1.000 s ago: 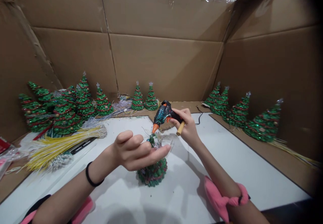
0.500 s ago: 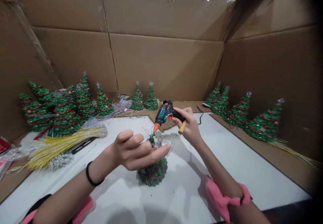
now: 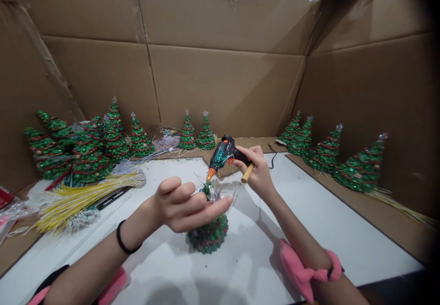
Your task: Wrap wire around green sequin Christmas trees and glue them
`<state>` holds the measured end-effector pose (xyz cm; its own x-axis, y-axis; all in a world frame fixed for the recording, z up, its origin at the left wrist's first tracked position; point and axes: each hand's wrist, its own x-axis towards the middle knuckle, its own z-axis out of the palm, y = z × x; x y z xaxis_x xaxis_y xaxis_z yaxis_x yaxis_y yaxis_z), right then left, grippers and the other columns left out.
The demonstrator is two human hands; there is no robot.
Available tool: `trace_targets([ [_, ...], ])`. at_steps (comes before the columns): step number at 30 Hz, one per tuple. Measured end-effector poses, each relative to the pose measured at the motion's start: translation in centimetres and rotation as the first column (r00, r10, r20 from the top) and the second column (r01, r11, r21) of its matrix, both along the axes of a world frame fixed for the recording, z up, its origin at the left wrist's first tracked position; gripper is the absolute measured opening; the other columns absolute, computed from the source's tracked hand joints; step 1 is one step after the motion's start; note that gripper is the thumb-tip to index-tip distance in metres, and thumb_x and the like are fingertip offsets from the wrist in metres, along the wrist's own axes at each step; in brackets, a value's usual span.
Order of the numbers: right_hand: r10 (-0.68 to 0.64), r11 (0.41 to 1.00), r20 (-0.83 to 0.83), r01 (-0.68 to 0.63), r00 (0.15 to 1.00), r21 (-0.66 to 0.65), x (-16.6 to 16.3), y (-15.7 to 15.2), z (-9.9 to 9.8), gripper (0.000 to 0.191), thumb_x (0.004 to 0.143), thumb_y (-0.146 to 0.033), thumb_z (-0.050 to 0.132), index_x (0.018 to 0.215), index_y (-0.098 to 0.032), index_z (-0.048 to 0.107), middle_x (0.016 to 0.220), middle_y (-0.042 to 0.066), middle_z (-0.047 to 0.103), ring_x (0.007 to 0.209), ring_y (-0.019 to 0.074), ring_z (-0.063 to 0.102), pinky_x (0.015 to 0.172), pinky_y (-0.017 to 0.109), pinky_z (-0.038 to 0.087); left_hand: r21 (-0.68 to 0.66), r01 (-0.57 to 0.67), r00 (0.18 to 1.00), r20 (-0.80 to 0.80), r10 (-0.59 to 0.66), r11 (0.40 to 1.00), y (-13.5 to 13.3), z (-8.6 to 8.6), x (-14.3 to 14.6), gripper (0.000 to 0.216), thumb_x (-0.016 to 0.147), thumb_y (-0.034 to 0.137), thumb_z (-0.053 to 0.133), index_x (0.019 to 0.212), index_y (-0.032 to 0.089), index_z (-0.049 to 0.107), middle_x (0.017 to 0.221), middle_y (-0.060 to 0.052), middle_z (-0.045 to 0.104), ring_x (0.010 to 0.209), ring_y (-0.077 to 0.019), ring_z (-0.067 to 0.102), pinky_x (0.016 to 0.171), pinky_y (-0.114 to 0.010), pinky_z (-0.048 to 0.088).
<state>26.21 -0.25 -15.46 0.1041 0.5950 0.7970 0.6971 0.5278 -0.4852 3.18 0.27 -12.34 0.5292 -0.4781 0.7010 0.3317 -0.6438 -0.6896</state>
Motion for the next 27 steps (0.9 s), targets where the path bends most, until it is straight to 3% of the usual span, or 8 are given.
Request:
trace_targets([
  [27,-0.001,0.999,-0.010,0.001,1.000,0.039,0.44,-0.23,0.30,0.039,0.078,-0.051,0.059,0.106,-0.025,0.066,0.082,0.007,0.061,0.080,0.0236,0.045,0.073,0.042,0.043,0.022,0.006,1.000,-0.012,-0.006,1.000,0.07,0.20,-0.14,0.013,0.077,0.026,0.067,0.089,0.031,0.069,0.056,0.004,0.036,0.057,-0.0109,0.036,0.062,-0.030,0.021],
])
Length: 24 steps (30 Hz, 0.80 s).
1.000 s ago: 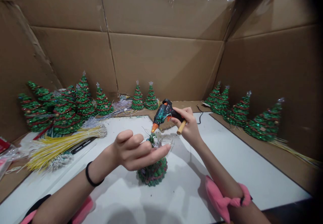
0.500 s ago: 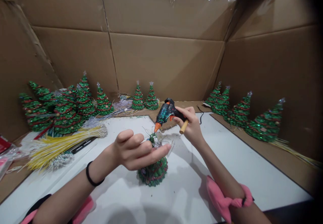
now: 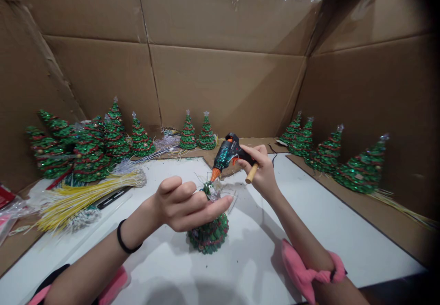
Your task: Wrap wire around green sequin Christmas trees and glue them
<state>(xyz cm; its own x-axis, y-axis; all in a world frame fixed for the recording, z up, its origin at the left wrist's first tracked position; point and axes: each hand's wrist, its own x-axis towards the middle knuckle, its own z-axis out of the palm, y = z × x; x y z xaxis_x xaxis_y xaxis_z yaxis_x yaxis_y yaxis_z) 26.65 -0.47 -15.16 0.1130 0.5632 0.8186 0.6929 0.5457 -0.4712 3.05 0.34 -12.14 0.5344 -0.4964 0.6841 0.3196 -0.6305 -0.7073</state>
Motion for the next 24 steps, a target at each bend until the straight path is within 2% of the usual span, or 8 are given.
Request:
trace_targets([
  [6,-0.019,1.000,-0.001,0.019,1.000,0.019,-0.02,-0.21,0.05,0.039,0.078,-0.050,0.059,0.108,-0.026,0.065,0.078,0.006,0.060,0.080,0.0249,0.044,0.072,0.043,0.042,0.000,-0.029,1.000,-0.004,0.029,1.000,-0.08,0.09,-0.01,0.011,0.076,0.027,0.067,0.086,0.032,0.067,0.056,0.005,0.034,0.057,-0.0099,0.036,0.063,-0.029,0.022],
  [15,-0.078,0.994,0.050,0.073,0.996,0.084,-0.08,-0.43,0.28,0.036,0.081,-0.047,0.057,0.110,-0.026,0.063,0.077,0.006,0.061,0.079,0.0243,0.042,0.072,0.041,0.040,-0.019,-0.007,1.000,-0.027,0.007,1.000,-0.16,0.15,-0.06,0.012,0.078,0.024,0.066,0.089,0.029,0.069,0.056,0.004,0.033,0.057,-0.0114,0.035,0.064,-0.030,0.021],
  [24,-0.105,0.988,0.053,0.099,0.993,0.115,-0.06,-0.41,0.30,0.036,0.081,-0.048,0.056,0.111,-0.028,0.063,0.076,0.005,0.062,0.079,0.0246,0.041,0.072,0.041,0.038,0.000,-0.015,1.000,-0.012,0.015,1.000,-0.05,0.06,0.09,0.012,0.075,0.027,0.067,0.086,0.032,0.067,0.056,0.005,0.033,0.057,-0.0106,0.034,0.065,-0.030,0.021],
])
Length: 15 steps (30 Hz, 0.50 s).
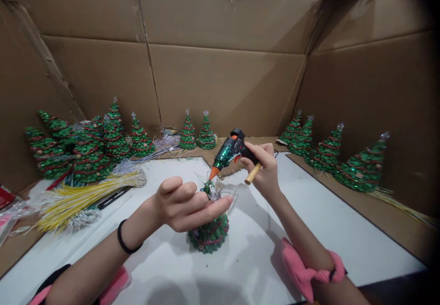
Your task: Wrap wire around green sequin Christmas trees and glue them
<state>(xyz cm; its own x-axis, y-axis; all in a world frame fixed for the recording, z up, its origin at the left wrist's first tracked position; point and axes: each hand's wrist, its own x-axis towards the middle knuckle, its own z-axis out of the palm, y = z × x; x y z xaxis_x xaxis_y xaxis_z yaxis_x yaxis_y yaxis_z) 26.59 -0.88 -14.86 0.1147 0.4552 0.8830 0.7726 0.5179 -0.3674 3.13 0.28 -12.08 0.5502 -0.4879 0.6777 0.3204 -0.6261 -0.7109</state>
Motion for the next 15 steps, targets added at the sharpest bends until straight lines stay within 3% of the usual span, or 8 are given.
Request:
trace_targets([
  [5,0.013,1.000,0.006,-0.013,1.000,0.021,0.1,0.1,-0.1,0.035,0.081,-0.047,0.057,0.110,-0.028,0.062,0.078,0.005,0.063,0.079,0.0241,0.042,0.070,0.039,0.038,0.000,0.004,1.000,0.005,-0.004,1.000,-0.1,0.0,0.0,0.010,0.077,0.027,0.066,0.086,0.032,0.067,0.053,0.005,0.032,0.056,-0.0104,0.034,0.063,-0.030,0.021],
  [9,-0.005,1.000,0.041,0.004,0.999,0.024,0.4,0.2,-0.2,0.036,0.082,-0.047,0.056,0.110,-0.025,0.062,0.079,0.005,0.063,0.079,0.0242,0.042,0.070,0.038,0.038,-0.017,0.034,0.997,0.065,-0.033,0.999,0.1,0.2,0.1,0.011,0.078,0.028,0.066,0.087,0.034,0.068,0.056,0.005,0.041,0.059,-0.0109,0.038,0.064,-0.029,0.024],
  [12,-0.027,1.000,0.139,0.027,0.990,0.000,1.1,0.6,-0.4,0.036,0.083,-0.046,0.054,0.111,-0.024,0.061,0.082,0.005,0.064,0.076,0.0234,0.043,0.072,0.039,0.037,-0.148,0.104,0.984,0.157,-0.081,0.983,0.3,0.5,0.3,0.010,0.082,0.032,0.062,0.090,0.031,0.068,0.060,0.003,0.052,0.065,-0.0136,0.041,0.068,-0.031,0.027],
  [15,-0.032,0.998,0.246,0.046,0.969,-0.048,2.0,1.6,-1.1,0.039,0.084,-0.045,0.054,0.114,-0.020,0.059,0.085,0.006,0.065,0.074,0.0222,0.042,0.075,0.038,0.036,-0.351,0.147,0.974,0.213,-0.074,0.925,0.4,0.8,0.4,0.018,0.088,0.037,0.051,0.089,0.027,0.067,0.062,0.001,0.060,0.070,-0.0162,0.044,0.072,-0.035,0.027],
])
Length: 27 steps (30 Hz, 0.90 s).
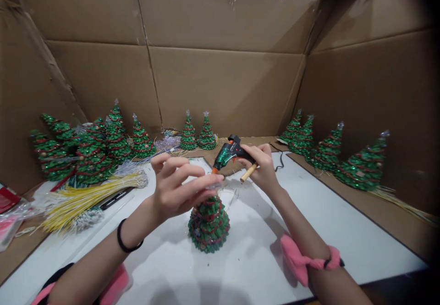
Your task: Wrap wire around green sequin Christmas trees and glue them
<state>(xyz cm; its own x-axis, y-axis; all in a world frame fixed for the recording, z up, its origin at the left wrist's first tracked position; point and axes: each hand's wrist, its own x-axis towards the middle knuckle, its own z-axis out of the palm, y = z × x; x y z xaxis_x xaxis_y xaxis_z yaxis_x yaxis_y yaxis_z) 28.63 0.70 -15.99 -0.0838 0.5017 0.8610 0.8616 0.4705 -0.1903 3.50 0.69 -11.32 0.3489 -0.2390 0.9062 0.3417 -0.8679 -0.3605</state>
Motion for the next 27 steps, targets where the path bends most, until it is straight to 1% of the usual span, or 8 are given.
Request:
trace_targets([
  [4,-0.188,0.963,-0.006,0.183,0.982,-0.199,1.2,1.8,-2.4,0.047,0.083,-0.047,0.053,0.117,-0.014,0.056,0.094,0.009,0.065,0.081,0.0231,0.042,0.078,0.035,0.036,-0.251,0.056,0.997,-0.037,-0.068,0.966,0.0,0.6,-0.2,0.015,0.087,0.033,0.052,0.089,0.026,0.065,0.069,0.002,0.064,0.071,-0.0160,0.047,0.076,-0.037,0.026],
  [8,-0.400,0.812,0.013,0.361,0.916,-0.458,2.1,3.0,-5.5,0.038,0.081,-0.044,0.055,0.100,-0.013,0.065,0.087,0.012,0.064,0.083,0.0256,0.045,0.077,0.036,0.036,-0.479,0.069,0.978,-0.140,-0.153,0.875,0.0,1.6,-0.5,0.011,0.085,0.028,0.056,0.091,0.026,0.064,0.074,0.003,0.064,0.074,-0.0155,0.049,0.080,-0.036,0.027],
  [14,-0.454,0.795,-0.023,0.393,0.891,-0.462,1.0,3.1,-5.7,0.043,0.084,-0.037,0.050,0.115,-0.007,0.056,0.107,0.020,0.057,0.099,0.0309,0.044,0.084,0.042,0.036,-0.663,-0.013,0.956,-0.228,-0.185,0.748,0.0,2.7,-1.1,0.009,0.083,0.029,0.060,0.089,0.024,0.063,0.079,0.003,0.063,0.082,-0.0160,0.050,0.084,-0.033,0.027],
  [16,-0.330,0.858,-0.136,0.236,0.934,-0.456,-0.9,2.5,-4.6,0.042,0.087,-0.040,0.045,0.117,-0.014,0.054,0.113,0.015,0.056,0.103,0.0279,0.044,0.089,0.040,0.036,-0.692,-0.020,0.957,-0.222,-0.186,0.721,-0.1,3.0,-1.2,0.007,0.082,0.030,0.061,0.085,0.024,0.063,0.079,0.003,0.063,0.083,-0.0158,0.050,0.085,-0.032,0.027],
  [18,-0.057,0.892,-0.374,-0.121,0.926,-0.435,-3.2,1.5,-3.4,0.042,0.089,-0.046,0.039,0.117,-0.019,0.054,0.111,0.010,0.058,0.102,0.0247,0.048,0.089,0.038,0.038,-0.726,-0.022,0.960,-0.208,-0.188,0.688,-0.4,3.1,-1.1,0.007,0.081,0.030,0.062,0.083,0.024,0.064,0.080,0.003,0.064,0.085,-0.0161,0.050,0.085,-0.032,0.027],
  [21,0.371,0.717,-0.573,-0.618,0.731,-0.324,-6.4,-0.7,-2.1,0.055,0.089,-0.060,0.028,0.123,-0.023,0.050,0.106,0.007,0.058,0.097,0.0222,0.053,0.085,0.037,0.042,-0.772,-0.017,0.963,-0.184,-0.197,0.636,-0.8,3.3,-1.1,0.009,0.080,0.031,0.063,0.080,0.023,0.065,0.081,0.003,0.064,0.086,-0.0168,0.050,0.084,-0.033,0.028],
  [23,0.518,0.644,-0.531,-0.715,0.670,-0.274,-7.8,-2.0,-1.5,0.068,0.077,-0.072,0.039,0.122,-0.022,0.052,0.105,0.007,0.056,0.096,0.0236,0.052,0.086,0.037,0.042,-0.796,-0.014,0.966,-0.168,-0.198,0.605,-1.1,3.4,-1.1,0.009,0.080,0.031,0.064,0.078,0.023,0.066,0.077,0.003,0.064,0.083,-0.0166,0.050,0.083,-0.033,0.028],
  [27,0.554,0.680,-0.421,-0.682,0.718,-0.268,-9.1,-3.5,-0.8,0.056,0.065,-0.061,0.066,0.103,-0.019,0.062,0.100,0.008,0.056,0.098,0.0245,0.049,0.091,0.038,0.039,-0.833,-0.023,0.969,-0.154,-0.191,0.553,-1.4,3.4,-0.9,0.008,0.080,0.029,0.064,0.075,0.023,0.066,0.068,0.005,0.061,0.076,-0.0159,0.049,0.081,-0.033,0.027],
])
